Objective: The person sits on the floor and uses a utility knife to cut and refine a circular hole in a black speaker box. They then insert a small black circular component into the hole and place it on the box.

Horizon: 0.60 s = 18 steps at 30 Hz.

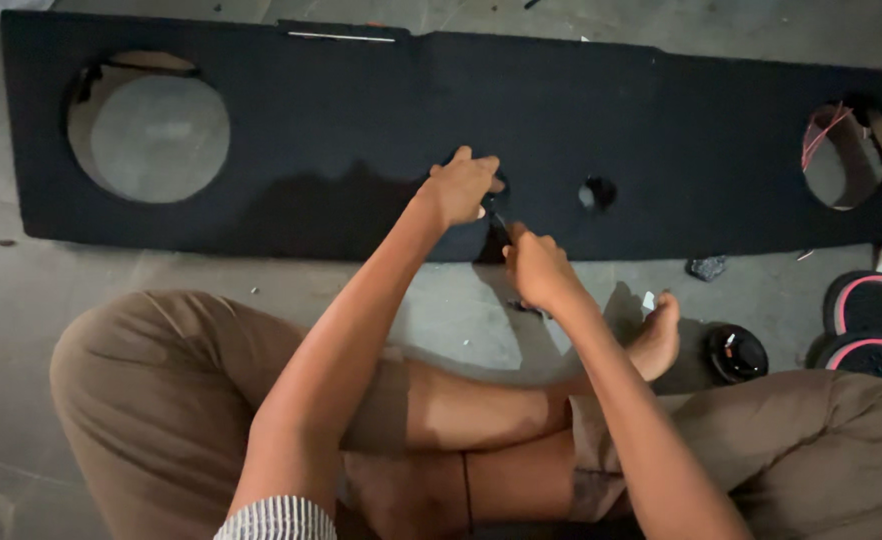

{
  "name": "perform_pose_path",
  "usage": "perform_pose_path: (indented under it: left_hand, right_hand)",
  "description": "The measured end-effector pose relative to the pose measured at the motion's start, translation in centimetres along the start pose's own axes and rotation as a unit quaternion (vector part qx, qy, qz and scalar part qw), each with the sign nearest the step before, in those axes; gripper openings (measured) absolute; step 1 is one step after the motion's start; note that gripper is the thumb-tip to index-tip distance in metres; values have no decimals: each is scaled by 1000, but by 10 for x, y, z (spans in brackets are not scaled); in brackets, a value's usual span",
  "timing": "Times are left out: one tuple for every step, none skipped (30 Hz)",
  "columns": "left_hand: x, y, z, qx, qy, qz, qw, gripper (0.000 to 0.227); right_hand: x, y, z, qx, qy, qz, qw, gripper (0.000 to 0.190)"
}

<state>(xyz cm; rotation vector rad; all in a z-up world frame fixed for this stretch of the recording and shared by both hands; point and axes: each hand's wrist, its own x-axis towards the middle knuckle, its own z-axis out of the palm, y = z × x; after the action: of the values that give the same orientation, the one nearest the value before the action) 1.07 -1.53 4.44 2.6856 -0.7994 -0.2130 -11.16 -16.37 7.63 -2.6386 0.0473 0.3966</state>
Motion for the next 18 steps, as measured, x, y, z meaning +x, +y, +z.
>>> perform_pose_path:
  left_hand:
    - [1,-1,0,-2,-3,8,1000,53]
    - [2,-3,-1,-4,-7,16,1000,54]
    - [3,-6,-3,-5,-9,21,1000,56]
    - [6,-8,-4,-14,3,29,999,57]
    - [4,-9,-3,-25,11,36,999,58]
    - [1,-12,-1,-36,19,43,998,60]
    - [2,-11,-1,-37,23,44,998,59]
    - [3,-11,0,-38,27,46,998,59]
    - [5,-11,-1,-39,33,48,998,59]
    - [8,-10,-2,-44,30,40,998,59]
    - [7,-10,-1,-50,26,28,998,59]
    - [6,-11,0,-56,22,16,998,59]
    - [6,-11,1,-55,20,18,998,57]
    - [7,-11,2,-54,19,20,998,54]
    - [9,-11,3,-54,18,22,998,52]
    - [11,-9,5,-53,35,17,998,47]
    - [12,-8,8,-53,52,12,997,43]
    - [15,-8,10,-52,69,8,996,38]
  right_hand:
    - [-2,0,0,4,22,-13,1000,24]
    - [-5,-1,1,9,44,-26,999,23]
    - [-5,-3,2,13,65,-41,997,22]
    - [-4,-2,-1,16,71,-43,996,22]
    - [-6,-2,0,21,73,-41,996,22]
    - [-6,-3,1,25,76,-40,996,22]
    - [-7,-1,-1,26,84,-41,995,21]
    - [-5,0,-2,27,92,-42,995,21]
    - [-2,1,-5,26,102,-44,994,21]
    - [1,0,-7,13,128,-74,989,23]
    - [3,-3,-6,1,151,-105,983,25]
    - [4,-5,-5,-11,174,-137,975,28]
    - [5,-9,-5,4,146,-97,984,28]
    - [5,-12,-3,18,118,-58,991,28]
    - [6,-15,-4,31,90,-18,995,29]
    - [7,-18,-4,43,92,-22,995,28]
    - [8,-21,-5,54,94,-26,994,27]
    - [11,-24,-7,66,95,-29,993,26]
